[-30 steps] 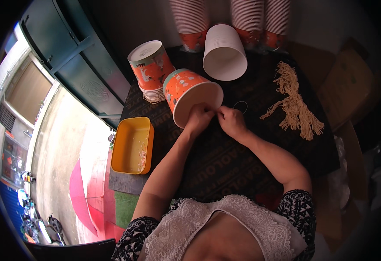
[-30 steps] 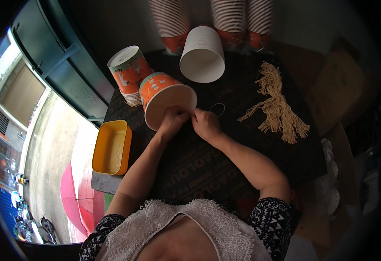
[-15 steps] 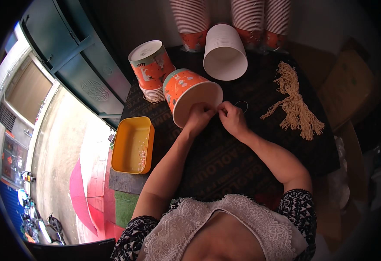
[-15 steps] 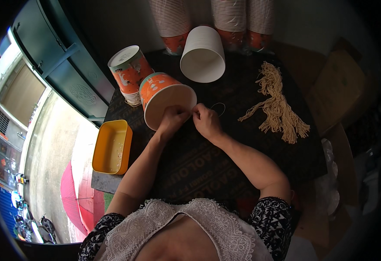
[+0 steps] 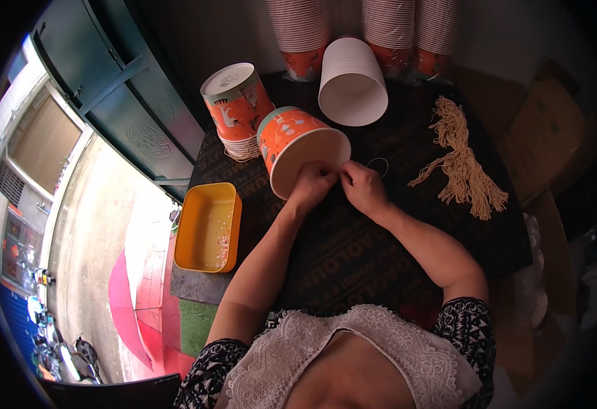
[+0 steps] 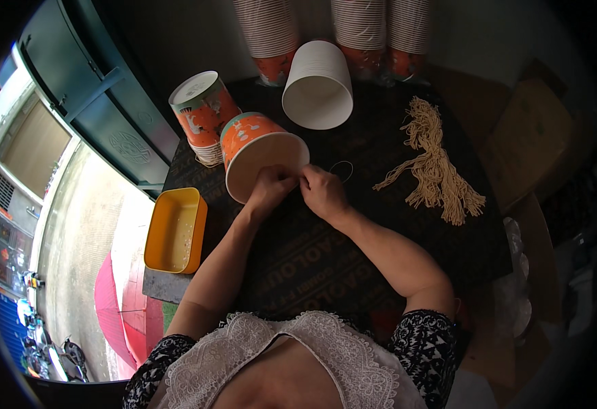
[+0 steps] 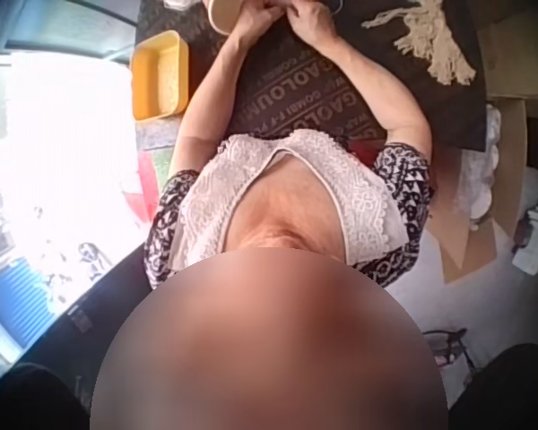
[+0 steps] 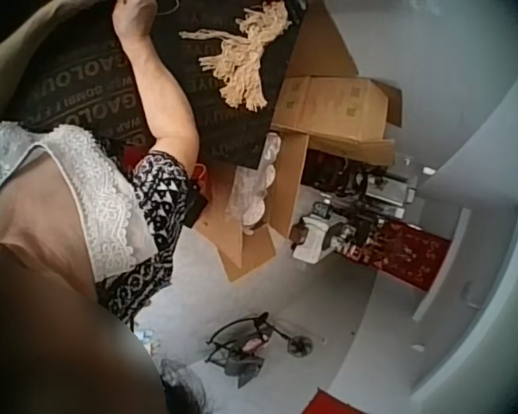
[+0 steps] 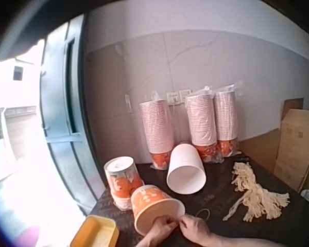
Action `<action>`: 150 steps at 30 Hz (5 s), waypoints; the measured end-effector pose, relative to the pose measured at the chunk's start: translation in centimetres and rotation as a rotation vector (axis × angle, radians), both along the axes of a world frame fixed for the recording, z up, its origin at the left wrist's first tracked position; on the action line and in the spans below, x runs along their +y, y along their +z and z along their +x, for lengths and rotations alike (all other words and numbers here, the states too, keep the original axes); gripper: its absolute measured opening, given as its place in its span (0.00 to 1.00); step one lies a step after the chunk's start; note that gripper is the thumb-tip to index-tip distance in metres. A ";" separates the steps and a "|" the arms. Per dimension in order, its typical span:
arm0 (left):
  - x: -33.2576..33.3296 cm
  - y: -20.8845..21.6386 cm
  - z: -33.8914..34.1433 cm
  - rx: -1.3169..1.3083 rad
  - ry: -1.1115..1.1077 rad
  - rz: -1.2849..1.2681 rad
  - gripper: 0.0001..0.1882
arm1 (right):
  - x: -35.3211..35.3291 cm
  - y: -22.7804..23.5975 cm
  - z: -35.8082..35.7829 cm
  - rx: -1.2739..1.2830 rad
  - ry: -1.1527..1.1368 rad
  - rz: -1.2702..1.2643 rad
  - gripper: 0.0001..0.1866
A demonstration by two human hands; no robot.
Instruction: Attaching string handles to decorative paper buckets by threading them through pre-punched holes.
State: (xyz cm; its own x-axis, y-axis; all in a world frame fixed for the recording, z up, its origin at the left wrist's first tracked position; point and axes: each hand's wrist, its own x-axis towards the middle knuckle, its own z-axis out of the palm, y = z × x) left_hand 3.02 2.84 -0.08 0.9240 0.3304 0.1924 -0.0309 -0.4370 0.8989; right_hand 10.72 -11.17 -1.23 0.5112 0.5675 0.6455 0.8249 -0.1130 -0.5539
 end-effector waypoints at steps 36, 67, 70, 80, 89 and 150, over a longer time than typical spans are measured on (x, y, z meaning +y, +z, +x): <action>-0.3 -0.8 0.2 -0.137 0.011 0.107 0.08 | 0.0 -0.2 0.4 0.149 -0.017 -0.152 0.04; -0.5 -0.2 0.1 -0.009 -0.002 0.171 0.09 | -0.1 0.0 1.6 0.455 0.112 -0.125 0.07; -0.4 -0.2 -0.2 -0.069 -0.020 0.204 0.09 | 0.0 0.0 1.4 0.429 0.095 -0.145 0.06; -0.3 1.0 -0.8 0.101 0.101 -0.014 0.08 | -0.5 0.7 1.1 0.257 0.100 -0.120 0.04; -0.4 0.8 -0.7 0.081 0.162 0.084 0.09 | -0.6 0.1 1.2 0.069 0.090 -0.192 0.04; 1.1 15.1 -4.9 -0.473 0.120 -0.767 0.16 | -2.4 13.0 -2.2 -0.331 0.110 0.151 0.05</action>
State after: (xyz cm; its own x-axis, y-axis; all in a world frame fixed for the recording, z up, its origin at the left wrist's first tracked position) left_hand -1.83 3.92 15.03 0.7555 0.6132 0.2307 -0.4636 0.2516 0.8495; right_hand 8.54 -13.60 11.79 0.2019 0.4930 0.8463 0.9646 0.0494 -0.2589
